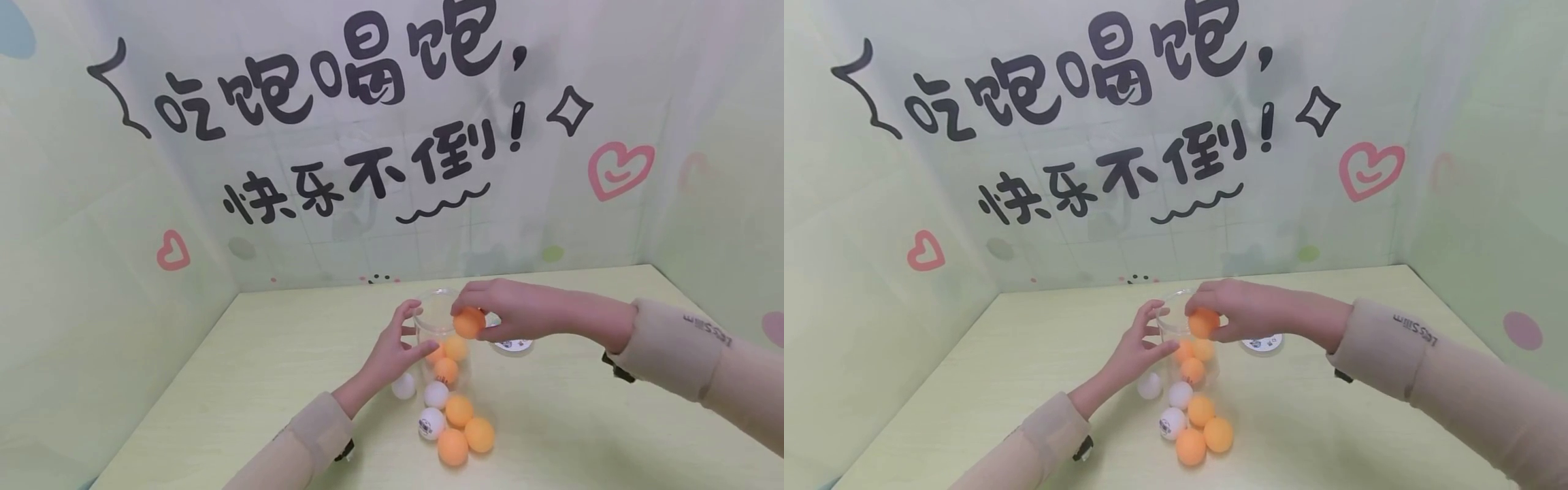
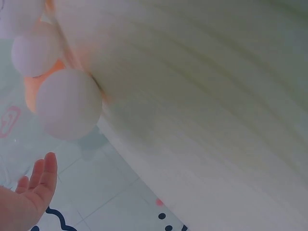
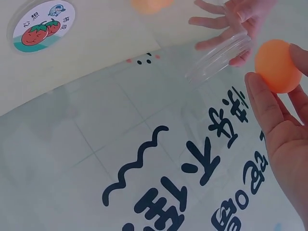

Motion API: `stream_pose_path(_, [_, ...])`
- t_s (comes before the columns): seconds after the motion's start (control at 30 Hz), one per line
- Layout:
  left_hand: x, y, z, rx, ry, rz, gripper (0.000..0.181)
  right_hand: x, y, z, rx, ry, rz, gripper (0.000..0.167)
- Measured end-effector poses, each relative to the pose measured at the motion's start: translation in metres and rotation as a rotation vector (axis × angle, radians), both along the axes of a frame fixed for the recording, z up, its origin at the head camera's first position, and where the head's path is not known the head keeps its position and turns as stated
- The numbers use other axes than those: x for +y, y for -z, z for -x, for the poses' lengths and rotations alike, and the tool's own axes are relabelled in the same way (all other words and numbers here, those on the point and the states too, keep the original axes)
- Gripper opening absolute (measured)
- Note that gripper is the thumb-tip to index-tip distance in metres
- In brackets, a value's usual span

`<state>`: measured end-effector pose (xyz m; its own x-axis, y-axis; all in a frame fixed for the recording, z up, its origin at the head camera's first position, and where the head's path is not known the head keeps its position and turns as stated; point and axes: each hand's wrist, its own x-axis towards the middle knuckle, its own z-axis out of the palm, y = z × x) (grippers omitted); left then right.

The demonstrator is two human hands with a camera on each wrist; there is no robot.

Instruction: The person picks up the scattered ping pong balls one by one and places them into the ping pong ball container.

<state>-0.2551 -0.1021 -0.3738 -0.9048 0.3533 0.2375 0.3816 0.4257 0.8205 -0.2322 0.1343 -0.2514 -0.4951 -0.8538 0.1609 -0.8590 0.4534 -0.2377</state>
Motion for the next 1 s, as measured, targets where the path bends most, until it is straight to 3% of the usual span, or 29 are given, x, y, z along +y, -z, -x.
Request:
stream_pose_path(0.27, [0.000,-0.001,0.000,-0.001,-0.001,0.002,0.069,-0.007,-0.006,0.010,0.028,0.032,0.029,0.031])
stream_pose_path(0.53, [-0.001,-0.001,0.000,-0.001,0.009,-0.011,0.070,-0.015,-0.004,0.022,0.118,0.057,0.060,0.030])
stream_pose_path(0.77, [0.006,-0.034,-0.026,-0.032,-0.005,0.009,0.066,-0.023,-0.003,0.030,0.117,0.117,0.046,0.030])
stream_pose_path(0.93, [0.007,-0.036,-0.027,-0.033,-0.003,0.013,0.065,-0.029,-0.005,0.033,0.076,0.158,-0.006,0.031])
stream_pose_path(1.0, [0.006,-0.031,-0.022,-0.030,0.001,0.007,0.066,-0.031,-0.005,0.033,0.064,0.172,-0.033,0.032])
